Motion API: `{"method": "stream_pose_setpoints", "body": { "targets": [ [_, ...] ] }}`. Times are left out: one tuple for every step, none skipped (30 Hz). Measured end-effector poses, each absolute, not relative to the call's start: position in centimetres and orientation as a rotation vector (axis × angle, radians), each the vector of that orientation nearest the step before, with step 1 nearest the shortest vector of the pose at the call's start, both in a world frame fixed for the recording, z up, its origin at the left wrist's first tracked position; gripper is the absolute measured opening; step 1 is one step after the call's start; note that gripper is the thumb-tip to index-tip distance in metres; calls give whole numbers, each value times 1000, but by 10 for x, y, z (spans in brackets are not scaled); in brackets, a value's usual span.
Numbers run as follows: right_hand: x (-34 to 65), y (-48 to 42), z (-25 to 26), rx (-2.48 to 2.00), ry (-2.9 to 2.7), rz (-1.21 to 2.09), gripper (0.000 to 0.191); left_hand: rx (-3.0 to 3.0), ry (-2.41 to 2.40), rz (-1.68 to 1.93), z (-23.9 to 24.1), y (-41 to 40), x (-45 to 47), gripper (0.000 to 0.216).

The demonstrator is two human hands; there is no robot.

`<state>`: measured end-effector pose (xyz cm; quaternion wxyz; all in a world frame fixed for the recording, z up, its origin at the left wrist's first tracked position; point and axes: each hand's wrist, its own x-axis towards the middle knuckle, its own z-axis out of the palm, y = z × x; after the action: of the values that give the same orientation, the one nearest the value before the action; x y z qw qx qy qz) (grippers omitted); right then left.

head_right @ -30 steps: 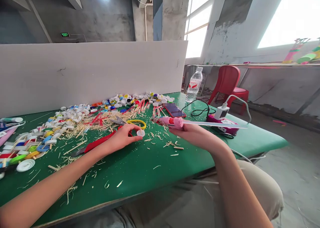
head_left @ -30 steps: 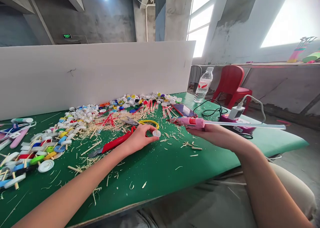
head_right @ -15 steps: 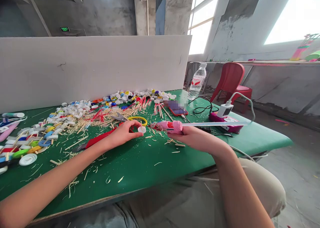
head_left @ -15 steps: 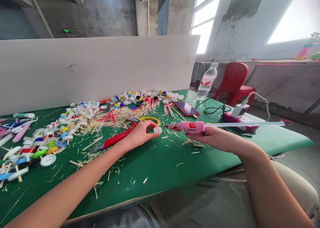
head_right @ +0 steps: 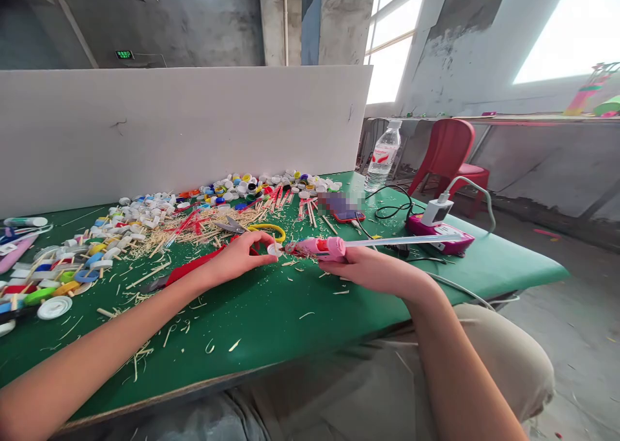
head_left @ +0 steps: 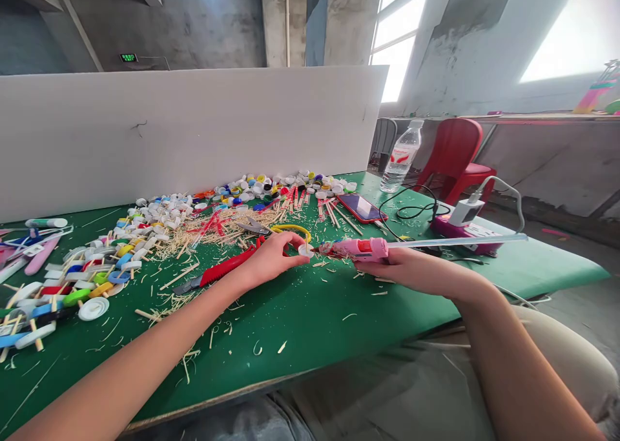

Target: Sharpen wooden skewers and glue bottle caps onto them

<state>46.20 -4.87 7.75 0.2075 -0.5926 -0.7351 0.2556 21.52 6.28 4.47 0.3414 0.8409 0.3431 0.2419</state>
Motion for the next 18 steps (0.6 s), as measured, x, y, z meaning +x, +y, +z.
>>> {"method": "stream_pose_setpoints", "body": {
  "targets": [
    [462,-49,78,-1634,-2059,760,47,2189,888,629,44,63,215,25],
    [461,-49,78,-1618,-2069,805,48,2191,883,631,44,63,215,25],
    [461,-48,79,-1603,-2075,839,48,2193,877,633,43,64,214,25],
    [461,-48,79,-1589,-2075,854,48,2195,872,637,42,64,214,25],
    [460,-48,79,-1574,-2075,866,48,2194,872,640,41,64,214,25],
    [460,-48,80,-1554,-2078,878,49,2191,875,641,41,64,214,25],
    [460,-47,80,-1532,-2083,889,50,2188,880,640,41,65,214,25],
    [459,-47,80,-1510,-2090,896,51,2185,885,640,41,65,214,24],
    [459,-47,80,-1491,-2098,900,52,2183,888,639,41,64,214,24],
    [459,-47,80,-1480,-2107,898,52,2182,889,638,41,64,214,23],
    [459,-47,80,-1477,-2116,887,52,2182,888,638,41,64,214,23],
    [459,-47,80,-1484,-2124,869,52,2183,886,640,41,64,214,23],
    [459,-46,80,-1494,-2131,849,51,2182,884,639,41,64,215,23],
    [460,-46,80,-1502,-2138,830,51,2180,885,638,41,65,215,23],
    [460,-46,80,-1508,-2145,818,51,2177,889,636,41,65,215,24],
    [460,-46,79,-1511,-2149,816,51,2175,895,633,41,65,215,25],
    [460,-46,79,-1511,-2149,823,51,2172,904,627,41,64,215,25],
    [461,-47,79,-1509,-2147,834,51,2169,914,621,42,64,215,26]
  ]
}}
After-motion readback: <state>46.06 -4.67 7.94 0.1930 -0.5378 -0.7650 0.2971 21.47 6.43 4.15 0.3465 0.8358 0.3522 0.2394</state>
